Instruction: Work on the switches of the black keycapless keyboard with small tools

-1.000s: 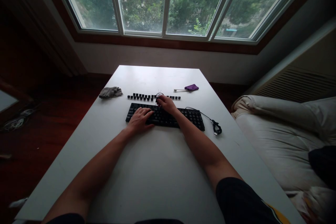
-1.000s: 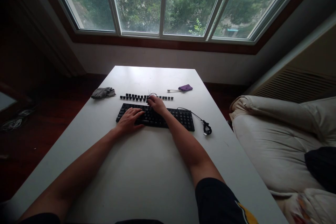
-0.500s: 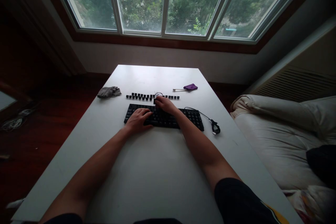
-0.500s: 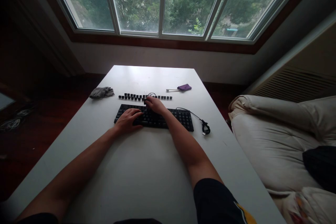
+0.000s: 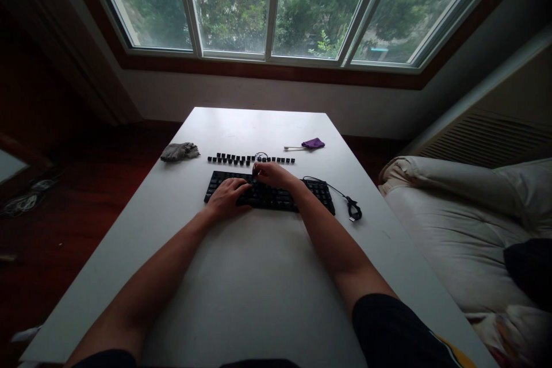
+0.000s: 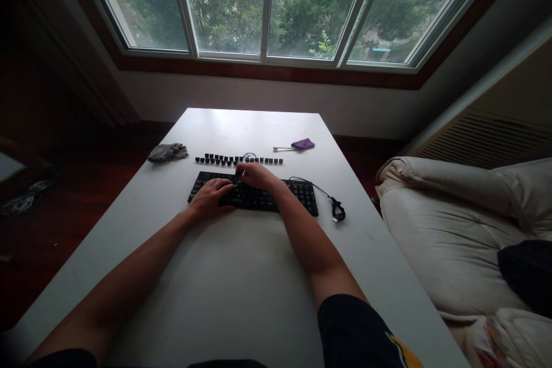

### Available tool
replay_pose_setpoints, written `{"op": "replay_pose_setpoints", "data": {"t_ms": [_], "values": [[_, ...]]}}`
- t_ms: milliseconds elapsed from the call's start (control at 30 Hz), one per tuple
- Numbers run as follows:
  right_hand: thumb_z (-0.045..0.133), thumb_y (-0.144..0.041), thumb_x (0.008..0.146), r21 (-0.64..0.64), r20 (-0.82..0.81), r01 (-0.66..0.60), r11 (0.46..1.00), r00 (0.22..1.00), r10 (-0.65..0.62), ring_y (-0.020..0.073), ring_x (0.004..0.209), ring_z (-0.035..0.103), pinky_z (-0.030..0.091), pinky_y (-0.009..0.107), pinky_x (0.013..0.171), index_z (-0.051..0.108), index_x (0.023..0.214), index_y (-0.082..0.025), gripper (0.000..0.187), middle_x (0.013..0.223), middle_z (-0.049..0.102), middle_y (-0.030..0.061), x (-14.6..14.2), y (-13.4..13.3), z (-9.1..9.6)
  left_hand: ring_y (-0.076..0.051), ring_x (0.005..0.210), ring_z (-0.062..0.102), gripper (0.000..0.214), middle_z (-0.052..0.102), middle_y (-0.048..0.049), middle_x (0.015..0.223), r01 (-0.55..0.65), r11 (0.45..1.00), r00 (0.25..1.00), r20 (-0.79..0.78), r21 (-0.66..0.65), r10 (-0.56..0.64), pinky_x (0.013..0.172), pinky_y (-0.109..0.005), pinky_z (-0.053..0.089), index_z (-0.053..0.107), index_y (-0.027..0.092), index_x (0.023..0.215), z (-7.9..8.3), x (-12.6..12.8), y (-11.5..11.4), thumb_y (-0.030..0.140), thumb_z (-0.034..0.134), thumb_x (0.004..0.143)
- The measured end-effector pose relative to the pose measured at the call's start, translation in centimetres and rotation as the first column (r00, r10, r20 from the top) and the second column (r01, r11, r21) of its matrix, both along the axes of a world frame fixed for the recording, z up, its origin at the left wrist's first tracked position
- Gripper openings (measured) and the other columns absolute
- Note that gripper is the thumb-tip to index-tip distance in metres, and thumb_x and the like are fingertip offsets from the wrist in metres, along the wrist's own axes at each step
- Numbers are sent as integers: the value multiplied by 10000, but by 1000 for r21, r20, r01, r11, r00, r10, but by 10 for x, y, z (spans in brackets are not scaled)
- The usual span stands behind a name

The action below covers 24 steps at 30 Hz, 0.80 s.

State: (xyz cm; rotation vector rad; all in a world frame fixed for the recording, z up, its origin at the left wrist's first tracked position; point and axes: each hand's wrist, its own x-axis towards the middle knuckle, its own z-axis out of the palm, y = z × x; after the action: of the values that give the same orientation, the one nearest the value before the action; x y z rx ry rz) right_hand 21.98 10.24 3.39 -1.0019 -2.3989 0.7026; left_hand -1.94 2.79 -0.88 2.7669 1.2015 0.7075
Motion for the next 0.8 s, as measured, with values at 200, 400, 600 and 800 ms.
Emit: {"op": "replay_pose_setpoints", "data": {"t_ms": [200,400,600,800], "values": [[660,-270,849,116,75,54,992,995,-63,153,680,594,354,232,640,655,970,-215,133,753,679,10,-7,-4,3,-336,1257,499,635,547,-116,1354,-2,1000,1000,8,-10,2,1100,-534,388,556,266,1351,-1,-1,0,486,739,784],[634,-317,863,186,37,192,964,979,-202,152,611,536,298,247,599,647,938,-221,123,702,648,5,-16,-4,-4,-334,1258,496,638,546,-118,1353,-3,1000,1000,14,-13,4,1102,-527,388,560,258,1352,-1,-1,0,491,736,785],[620,-347,870,159,8,256,953,965,-261,164,599,541,314,254,595,650,950,-223,150,680,642,10,-20,-7,-8,-336,1258,495,640,544,-123,1353,-1,1000,1000,3,-10,1,1097,-533,387,554,250,1358,-1,-1,-1,495,729,793],[619,-348,874,149,-2,330,932,943,-333,193,649,598,352,263,614,650,960,-226,153,707,672,29,-22,-8,-6,-339,1258,502,643,550,-117,1351,-8,1000,1000,14,-14,9,1100,-532,388,557,265,1359,-1,-2,0,484,741,783]]}}
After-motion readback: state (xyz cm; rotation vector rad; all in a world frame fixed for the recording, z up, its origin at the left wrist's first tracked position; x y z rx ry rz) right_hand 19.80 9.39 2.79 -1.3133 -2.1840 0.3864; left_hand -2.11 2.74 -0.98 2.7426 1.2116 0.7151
